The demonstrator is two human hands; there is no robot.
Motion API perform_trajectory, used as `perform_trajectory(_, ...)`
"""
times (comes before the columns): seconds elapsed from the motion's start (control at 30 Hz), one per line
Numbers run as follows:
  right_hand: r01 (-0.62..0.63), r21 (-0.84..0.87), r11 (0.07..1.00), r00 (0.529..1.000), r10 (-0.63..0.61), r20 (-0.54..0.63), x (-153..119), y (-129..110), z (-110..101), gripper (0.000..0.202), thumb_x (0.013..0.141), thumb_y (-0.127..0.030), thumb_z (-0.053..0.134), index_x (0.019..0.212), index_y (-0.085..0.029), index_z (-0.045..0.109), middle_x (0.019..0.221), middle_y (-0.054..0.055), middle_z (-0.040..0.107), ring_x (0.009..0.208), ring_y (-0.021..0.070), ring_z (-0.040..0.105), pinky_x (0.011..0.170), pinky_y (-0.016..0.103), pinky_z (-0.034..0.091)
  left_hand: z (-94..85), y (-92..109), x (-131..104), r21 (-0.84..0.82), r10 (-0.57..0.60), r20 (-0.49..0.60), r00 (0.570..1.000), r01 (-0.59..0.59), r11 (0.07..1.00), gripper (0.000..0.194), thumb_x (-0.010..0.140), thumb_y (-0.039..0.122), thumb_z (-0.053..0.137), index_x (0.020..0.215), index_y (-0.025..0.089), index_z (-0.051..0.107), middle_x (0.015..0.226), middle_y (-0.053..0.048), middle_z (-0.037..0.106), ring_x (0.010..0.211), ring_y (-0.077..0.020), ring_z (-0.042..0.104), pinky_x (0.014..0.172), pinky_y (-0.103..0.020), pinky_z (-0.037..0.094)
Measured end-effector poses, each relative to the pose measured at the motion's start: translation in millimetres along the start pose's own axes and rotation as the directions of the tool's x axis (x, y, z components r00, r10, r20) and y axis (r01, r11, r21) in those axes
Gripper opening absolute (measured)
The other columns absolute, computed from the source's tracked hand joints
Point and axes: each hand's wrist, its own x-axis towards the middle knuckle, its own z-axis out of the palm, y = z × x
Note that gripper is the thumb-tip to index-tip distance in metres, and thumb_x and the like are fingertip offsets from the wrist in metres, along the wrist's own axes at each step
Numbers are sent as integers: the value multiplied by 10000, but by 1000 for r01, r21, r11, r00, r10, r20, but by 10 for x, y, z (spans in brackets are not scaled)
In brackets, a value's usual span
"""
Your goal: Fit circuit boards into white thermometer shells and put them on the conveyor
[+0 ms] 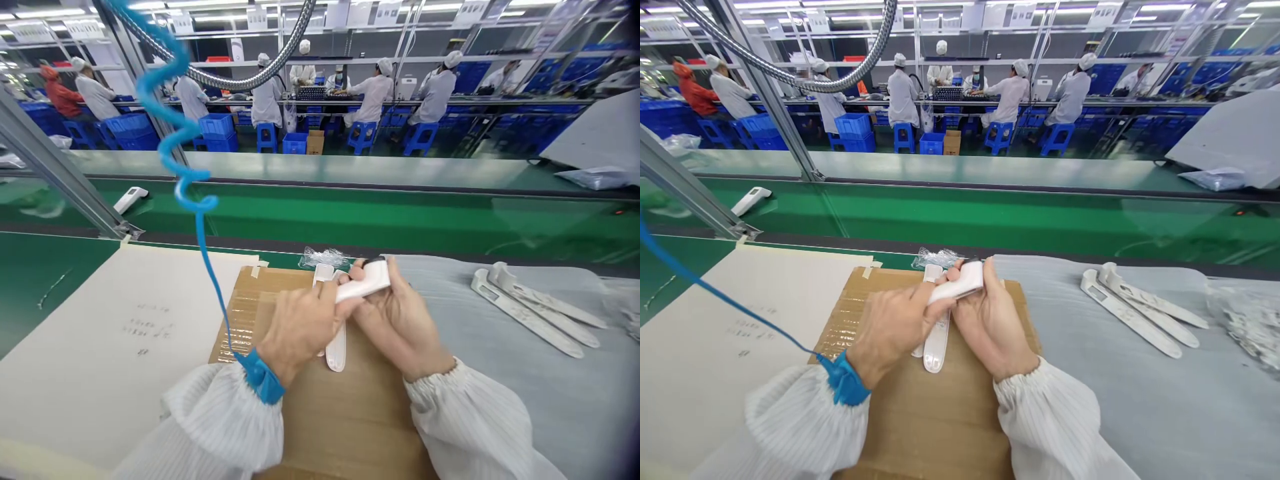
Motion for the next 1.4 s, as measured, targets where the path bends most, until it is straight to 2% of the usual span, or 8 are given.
perform_trajectory(0.17, 34, -167, 985, 994, -17, 104, -36, 225, 34, 171, 911, -393, 682, 984, -239, 686, 1078, 24, 681, 1134, 201, 611, 1041, 352, 516, -78, -29, 1, -279, -52, -290, 955, -33, 960, 470, 1005, 529, 479, 1315, 178, 523, 1287, -88, 658, 1193, -223, 608, 1000, -381, 503)
perform_trajectory(0.5, 19, -166, 986, 999, -14, 35, -45, 193, -4, 166, 872, -397, 706, 882, -231, 702, 943, 33, 671, 983, 206, 638, 939, 362, 578, -82, -10, 20, -215, 84, -257, 963, -141, 966, 381, 1013, 422, 521, 1296, 167, 530, 1269, -50, 672, 1145, -197, 630, 965, -344, 511)
perform_trajectory(0.73, 68, 21, 997, 996, -69, 64, -32, -60, -97, 196, 939, -440, 614, 931, -251, 664, 866, -9, 585, 948, 163, 620, 966, 314, 569, -5, -140, -43, 16, 154, -154, 976, -154, 988, 299, 1058, 378, 398, 1170, 195, 607, 928, -15, 714, 802, -191, 666, 586, -327, 431)
perform_trajectory(0.9, 156, -204, 966, 988, -154, 26, -11, 14, -55, 257, 918, -513, 634, 943, -262, 682, 1024, 16, 650, 1061, 195, 617, 1100, 393, 483, -61, -105, -5, -268, -32, -85, 996, 8, 963, 295, 1055, 400, 393, 1149, 247, 626, 949, -12, 721, 796, -185, 663, 631, -297, 435)
perform_trajectory(0.97, 234, -423, 875, 963, -268, -22, 15, 45, -75, 319, 897, -544, 659, 1055, -268, 683, 1151, 33, 655, 1048, 207, 622, 1075, 431, 488, -83, -182, 32, -389, -267, -75, 961, 219, 895, 277, 1049, 372, 397, 1224, 260, 580, 972, -16, 726, 810, -195, 667, 695, -308, 464)
perform_trajectory(1.07, 307, -722, 621, 873, -486, -47, 81, 79, -191, 409, 840, -553, 715, 1123, -263, 655, 1141, 49, 652, 974, 206, 618, 986, 436, 510, -105, -468, 78, -417, -570, -98, 816, 486, 768, 384, 1006, 276, 429, 1385, 216, 446, 1063, -80, 714, 879, -242, 668, 787, -365, 491)
perform_trajectory(1.2, 299, -848, 438, 853, -521, 32, 180, 129, -390, 443, 802, -515, 730, 1126, -239, 608, 1058, 56, 629, 880, 194, 594, 879, 417, 518, -123, -1033, 149, -409, -736, 7, 677, 674, 615, 496, 892, 157, 515, 1385, 185, 472, 1130, -130, 690, 941, -259, 669, 838, -382, 516)
perform_trajectory(1.4, 203, -964, 174, 909, -400, 119, 133, 165, -421, 623, 756, -529, 761, 1267, -262, 523, 1306, 97, 550, 1154, 295, 534, 1013, 534, 444, -171, -1646, 665, -355, -674, -48, 737, 618, 701, 396, 898, 116, 499, 1293, 115, 528, 961, -124, 704, 707, -184, 656, 714, -349, 541)
